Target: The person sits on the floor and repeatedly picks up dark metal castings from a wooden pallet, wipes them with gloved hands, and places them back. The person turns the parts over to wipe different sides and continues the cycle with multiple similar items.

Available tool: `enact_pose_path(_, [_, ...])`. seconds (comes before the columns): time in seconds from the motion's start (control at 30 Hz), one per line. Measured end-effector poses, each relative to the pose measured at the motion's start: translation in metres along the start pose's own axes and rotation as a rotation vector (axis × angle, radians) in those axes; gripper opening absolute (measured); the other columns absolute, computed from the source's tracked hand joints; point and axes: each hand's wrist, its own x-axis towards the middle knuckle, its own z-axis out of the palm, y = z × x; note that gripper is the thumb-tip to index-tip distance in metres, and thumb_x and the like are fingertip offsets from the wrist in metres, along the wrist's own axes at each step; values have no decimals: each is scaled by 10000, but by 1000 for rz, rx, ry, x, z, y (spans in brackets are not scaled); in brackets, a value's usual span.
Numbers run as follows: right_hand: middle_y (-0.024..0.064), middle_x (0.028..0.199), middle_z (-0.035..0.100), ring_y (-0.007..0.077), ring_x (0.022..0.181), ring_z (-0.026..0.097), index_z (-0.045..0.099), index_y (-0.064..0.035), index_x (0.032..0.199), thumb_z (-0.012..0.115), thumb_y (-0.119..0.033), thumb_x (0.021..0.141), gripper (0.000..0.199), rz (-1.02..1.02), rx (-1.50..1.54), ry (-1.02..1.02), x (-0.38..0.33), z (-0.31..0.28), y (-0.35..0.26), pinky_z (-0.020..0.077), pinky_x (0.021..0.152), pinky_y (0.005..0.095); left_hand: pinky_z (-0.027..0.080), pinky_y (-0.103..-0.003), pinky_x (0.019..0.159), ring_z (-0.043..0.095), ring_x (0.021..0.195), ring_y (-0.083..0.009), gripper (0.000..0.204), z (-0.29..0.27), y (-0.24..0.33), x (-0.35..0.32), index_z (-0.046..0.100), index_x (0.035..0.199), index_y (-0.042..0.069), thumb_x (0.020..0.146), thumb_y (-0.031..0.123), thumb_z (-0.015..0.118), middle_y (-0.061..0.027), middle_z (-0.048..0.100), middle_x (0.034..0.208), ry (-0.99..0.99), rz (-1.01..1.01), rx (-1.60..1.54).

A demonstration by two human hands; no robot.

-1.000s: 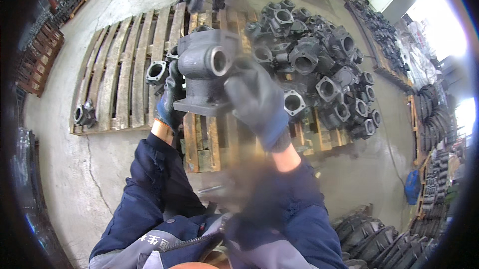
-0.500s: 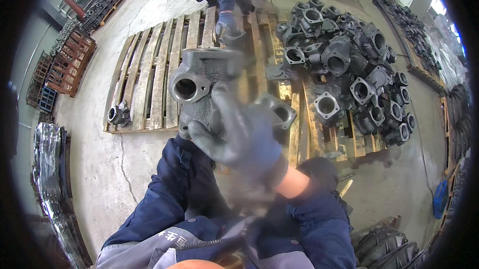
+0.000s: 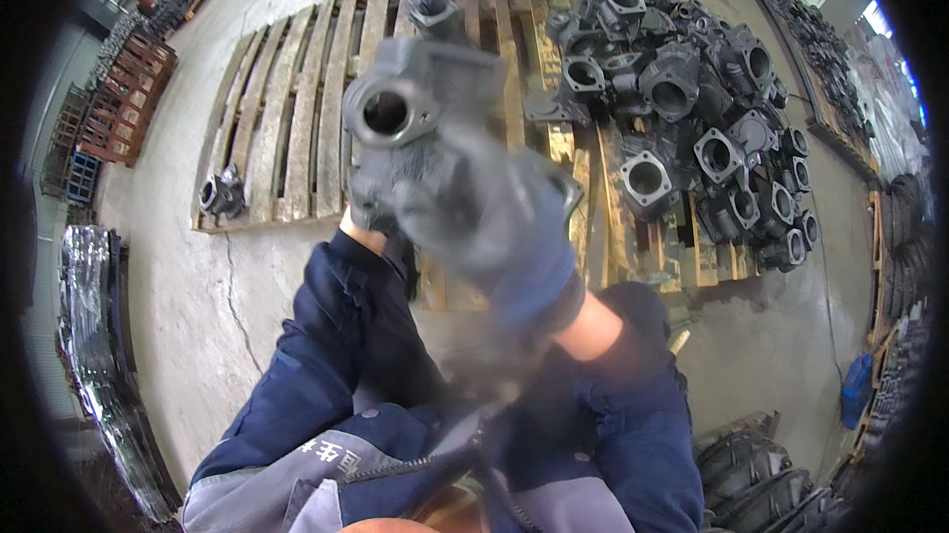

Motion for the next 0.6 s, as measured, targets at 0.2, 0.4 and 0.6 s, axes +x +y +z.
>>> enact_pose_path(0.2, [15, 752, 606, 49, 471, 508, 584, 29, 1156, 625, -207, 953, 314, 531, 444, 133, 12, -12, 25, 374, 417, 208, 502, -288, 884, 578, 1045, -132, 450, -2, -25, 19, 487, 1360, 109, 1052, 431, 425, -43, 592, 1175, 183, -65, -429])
enact_pose_path(0.4, [-65, 670, 466, 42, 447, 354, 630, -94, 1132, 533, -333, 1004, 288, 838, 657, 233, -2, -20, 72, 303, 438, 170, 453, -210, 721, 497, 1071, -115, 784, -3, -36, 10, 361, 1474, 83, 961, 674, 410, -44, 477, 1353, 161, -405, -767])
enact_pose_path(0.6, [-70, 671, 449, 64, 515, 384, 631, -207, 1114, 587, -345, 977, 199, 1115, 926, 347, -20, -7, 116, 358, 435, 243, 413, -237, 644, 454, 745, -79, 741, 3, -76, 3, 374, 1506, 173, 957, 669, 418, 6, 541, 983, 63, -563, -598])
